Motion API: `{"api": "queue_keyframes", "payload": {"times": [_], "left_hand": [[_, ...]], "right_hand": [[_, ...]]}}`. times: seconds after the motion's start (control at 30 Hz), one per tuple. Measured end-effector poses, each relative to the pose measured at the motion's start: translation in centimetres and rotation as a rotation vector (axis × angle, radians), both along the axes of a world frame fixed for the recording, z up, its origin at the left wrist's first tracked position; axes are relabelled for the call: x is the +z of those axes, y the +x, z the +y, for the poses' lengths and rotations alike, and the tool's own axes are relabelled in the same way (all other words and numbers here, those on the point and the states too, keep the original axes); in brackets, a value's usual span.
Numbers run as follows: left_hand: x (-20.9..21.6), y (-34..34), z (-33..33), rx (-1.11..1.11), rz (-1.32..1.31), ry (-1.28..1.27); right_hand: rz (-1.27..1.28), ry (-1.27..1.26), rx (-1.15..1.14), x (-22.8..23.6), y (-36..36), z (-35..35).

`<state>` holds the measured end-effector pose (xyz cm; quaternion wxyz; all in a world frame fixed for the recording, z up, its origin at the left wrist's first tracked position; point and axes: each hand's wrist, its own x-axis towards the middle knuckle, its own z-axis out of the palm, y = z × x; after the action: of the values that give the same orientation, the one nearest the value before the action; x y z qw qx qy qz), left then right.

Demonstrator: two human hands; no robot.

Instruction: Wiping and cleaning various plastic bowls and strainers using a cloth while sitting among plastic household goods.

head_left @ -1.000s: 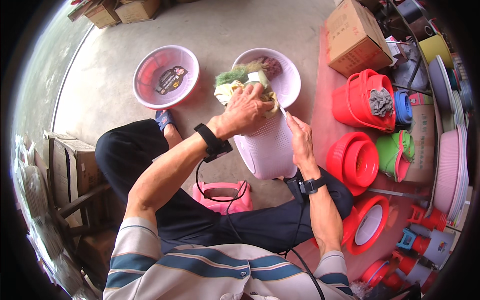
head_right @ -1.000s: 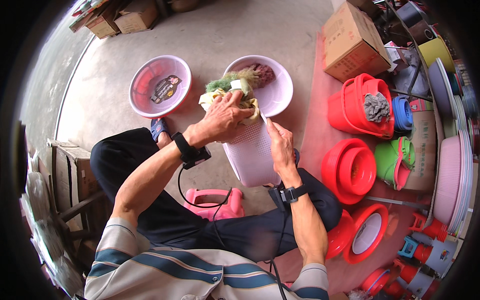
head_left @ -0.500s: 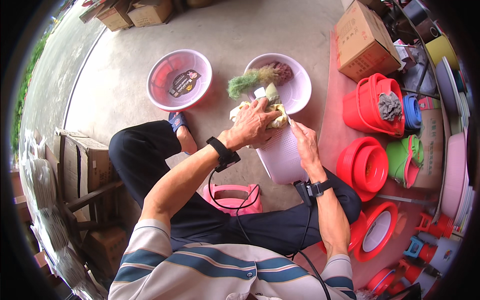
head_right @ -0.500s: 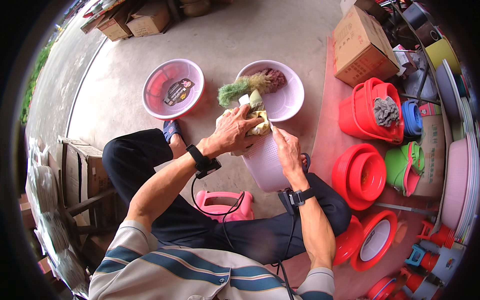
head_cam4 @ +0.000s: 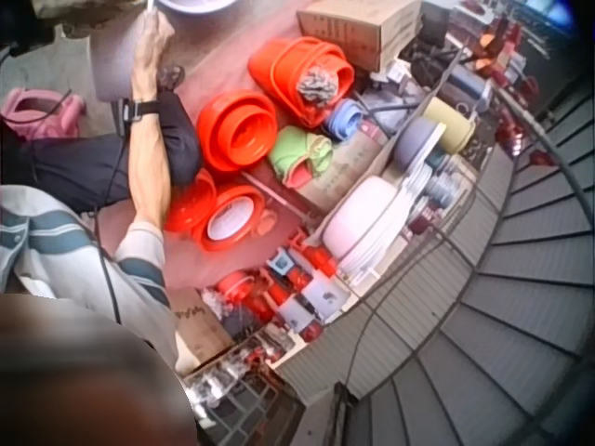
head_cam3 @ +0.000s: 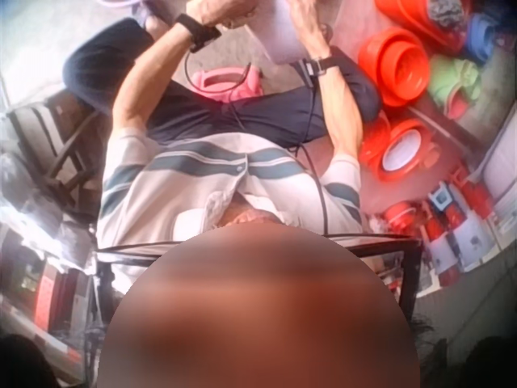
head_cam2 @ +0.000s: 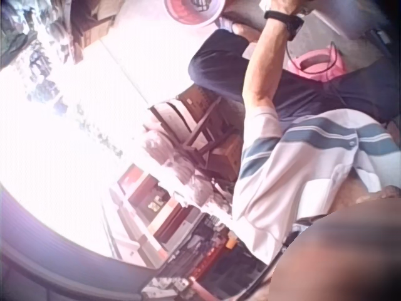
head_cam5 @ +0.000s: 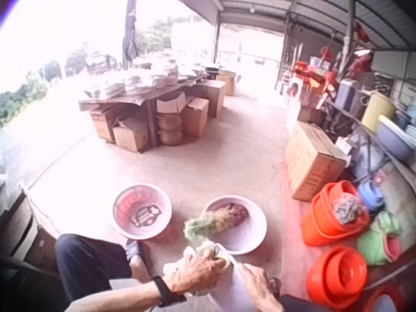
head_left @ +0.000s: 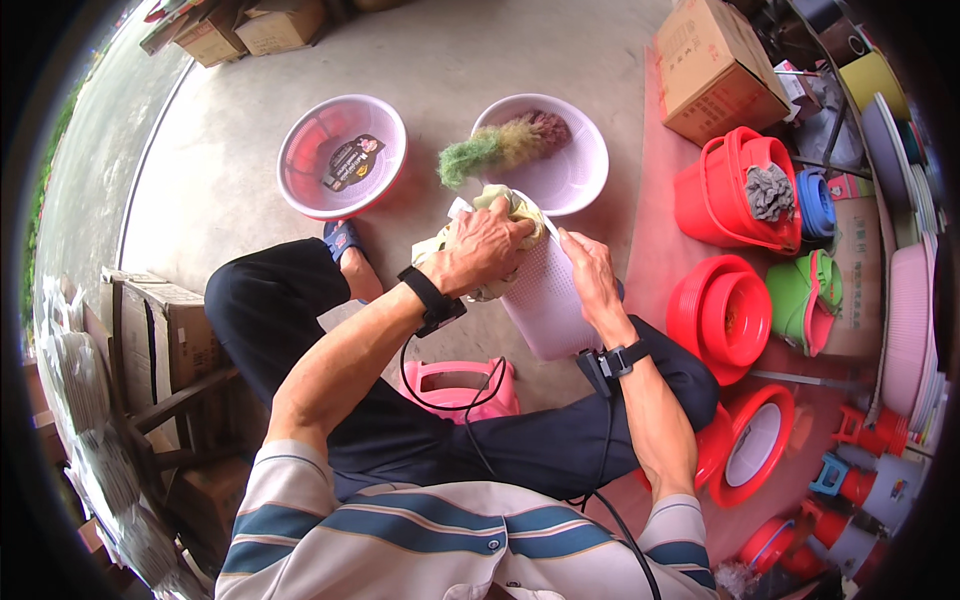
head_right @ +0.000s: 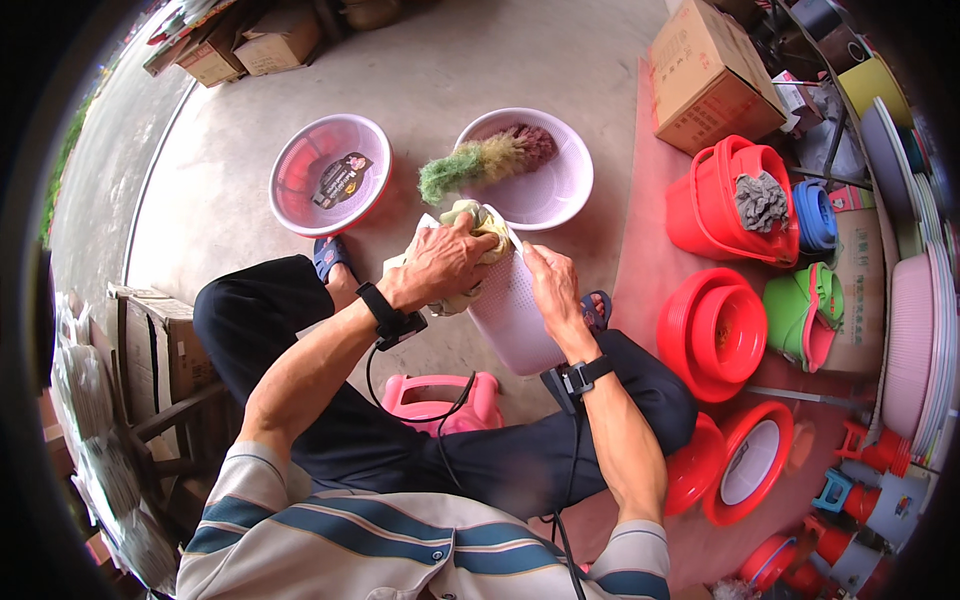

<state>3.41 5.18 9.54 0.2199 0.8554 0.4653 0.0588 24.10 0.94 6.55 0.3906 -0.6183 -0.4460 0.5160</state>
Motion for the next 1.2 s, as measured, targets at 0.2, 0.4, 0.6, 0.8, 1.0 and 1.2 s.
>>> {"api": "queue_keyframes", "payload": {"times": [0.2,0.4,0.6,0.8,1.0,1.2], "left_hand": [[0.4,2.8,-2.2,-0.027,0.001,0.113],[1.9,6.2,-7.9,-0.205,0.307,0.621],[1.3,4.6,-6.5,-0.140,0.034,0.425],[2.3,1.6,-0.7,-0.066,-0.106,0.151],[2.3,-1.0,3.4,-0.107,0.011,-0.046],[0.6,-5.0,6.2,-0.070,0.007,-0.244]], "right_hand": [[0.192,-0.076,-0.083,1.4,-0.3,0.1],[0.273,-0.090,-0.058,2.5,0.9,0.9],[0.343,-0.137,-0.093,2.8,0.0,0.1],[0.202,-0.084,-0.086,3.7,-0.8,0.5],[0.182,-0.177,0.022,1.8,1.2,0.9],[0.177,-0.110,0.046,3.8,1.0,0.3]]}}
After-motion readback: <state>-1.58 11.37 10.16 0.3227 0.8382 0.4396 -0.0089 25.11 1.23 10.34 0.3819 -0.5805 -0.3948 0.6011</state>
